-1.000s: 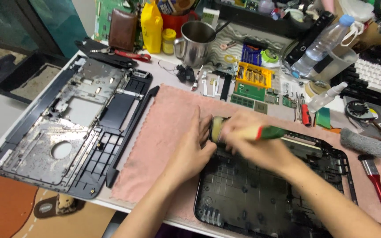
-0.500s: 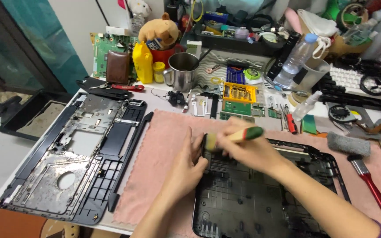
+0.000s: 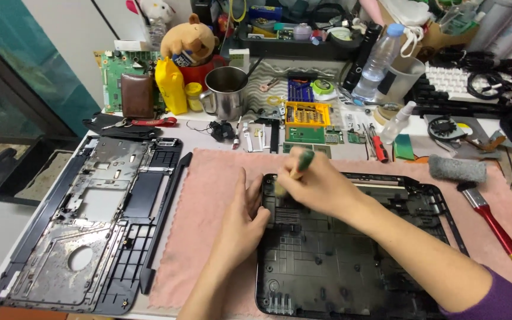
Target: Cleaning a disassembled laptop shell by brushing away dust from its internal and external surfaces.
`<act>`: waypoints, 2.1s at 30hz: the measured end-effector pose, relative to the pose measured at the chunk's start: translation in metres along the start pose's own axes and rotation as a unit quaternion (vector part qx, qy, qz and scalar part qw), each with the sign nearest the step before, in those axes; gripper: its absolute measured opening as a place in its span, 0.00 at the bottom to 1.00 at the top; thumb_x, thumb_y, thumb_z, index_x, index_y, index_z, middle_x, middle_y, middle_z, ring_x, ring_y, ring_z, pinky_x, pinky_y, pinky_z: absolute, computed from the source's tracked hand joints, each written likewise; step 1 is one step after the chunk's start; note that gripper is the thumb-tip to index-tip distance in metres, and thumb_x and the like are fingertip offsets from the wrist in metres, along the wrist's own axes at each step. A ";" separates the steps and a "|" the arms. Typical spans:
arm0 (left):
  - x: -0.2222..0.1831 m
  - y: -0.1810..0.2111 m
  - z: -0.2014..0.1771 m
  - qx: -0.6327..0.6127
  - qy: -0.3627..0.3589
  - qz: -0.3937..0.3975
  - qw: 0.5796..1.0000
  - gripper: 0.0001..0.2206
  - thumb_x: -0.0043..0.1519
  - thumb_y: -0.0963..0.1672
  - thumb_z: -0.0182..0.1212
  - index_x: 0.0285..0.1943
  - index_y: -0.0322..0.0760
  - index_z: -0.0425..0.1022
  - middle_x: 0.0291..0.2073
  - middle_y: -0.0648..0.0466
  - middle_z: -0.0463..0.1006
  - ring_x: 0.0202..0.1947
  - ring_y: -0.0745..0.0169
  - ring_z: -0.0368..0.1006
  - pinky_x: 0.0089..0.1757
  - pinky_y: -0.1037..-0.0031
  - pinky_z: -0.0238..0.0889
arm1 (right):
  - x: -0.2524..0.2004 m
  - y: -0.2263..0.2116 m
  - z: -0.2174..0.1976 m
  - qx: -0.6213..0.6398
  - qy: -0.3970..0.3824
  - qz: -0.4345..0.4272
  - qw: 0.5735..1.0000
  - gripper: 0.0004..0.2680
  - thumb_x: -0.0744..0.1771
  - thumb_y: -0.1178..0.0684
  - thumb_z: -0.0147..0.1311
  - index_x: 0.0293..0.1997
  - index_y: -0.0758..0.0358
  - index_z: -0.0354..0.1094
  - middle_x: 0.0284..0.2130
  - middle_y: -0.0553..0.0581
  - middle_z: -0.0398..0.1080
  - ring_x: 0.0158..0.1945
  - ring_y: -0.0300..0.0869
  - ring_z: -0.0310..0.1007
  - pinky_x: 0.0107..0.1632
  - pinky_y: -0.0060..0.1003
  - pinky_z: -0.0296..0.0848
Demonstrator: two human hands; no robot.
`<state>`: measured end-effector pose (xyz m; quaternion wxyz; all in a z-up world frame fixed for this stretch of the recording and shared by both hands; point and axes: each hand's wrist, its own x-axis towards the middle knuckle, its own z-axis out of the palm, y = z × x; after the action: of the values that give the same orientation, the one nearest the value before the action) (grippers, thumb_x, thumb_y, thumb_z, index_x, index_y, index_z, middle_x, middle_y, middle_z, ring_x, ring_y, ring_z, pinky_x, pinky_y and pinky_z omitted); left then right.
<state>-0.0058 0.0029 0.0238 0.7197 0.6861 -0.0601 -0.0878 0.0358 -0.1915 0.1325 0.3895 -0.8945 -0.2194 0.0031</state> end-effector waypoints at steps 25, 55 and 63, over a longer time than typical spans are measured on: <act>-0.002 0.006 0.000 -0.003 0.001 0.001 1.000 0.47 0.69 0.35 0.51 0.94 0.47 0.22 0.92 0.46 0.49 0.90 0.49 0.48 0.80 0.60 0.42 | -0.003 0.002 0.007 0.000 -0.081 -0.003 0.997 0.16 0.74 0.61 0.54 0.22 0.60 0.64 0.18 0.50 0.67 0.19 0.36 0.62 0.25 0.29 0.62; -0.007 0.013 0.003 0.008 0.002 0.044 0.999 0.47 0.65 0.32 0.49 0.92 0.25 0.21 0.87 0.21 0.48 0.85 0.18 0.48 0.76 0.40 0.51 | -0.006 0.003 0.009 0.014 0.030 -0.051 0.998 0.18 0.72 0.55 0.57 0.19 0.59 0.65 0.22 0.56 0.74 0.29 0.45 0.73 0.43 0.38 0.78; -0.010 0.021 0.002 0.023 -0.001 0.041 0.999 0.47 0.66 0.33 0.49 0.93 0.27 0.22 0.87 0.23 0.48 0.84 0.18 0.47 0.76 0.38 0.50 | -0.003 0.012 0.000 0.001 0.033 -0.043 0.999 0.16 0.71 0.56 0.58 0.19 0.61 0.68 0.21 0.59 0.74 0.31 0.50 0.77 0.46 0.43 0.78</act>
<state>-0.0148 0.0038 0.0448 0.7066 0.6993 -0.0911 -0.0575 0.0379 -0.2002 0.1233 0.3969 -0.8836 -0.2448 -0.0426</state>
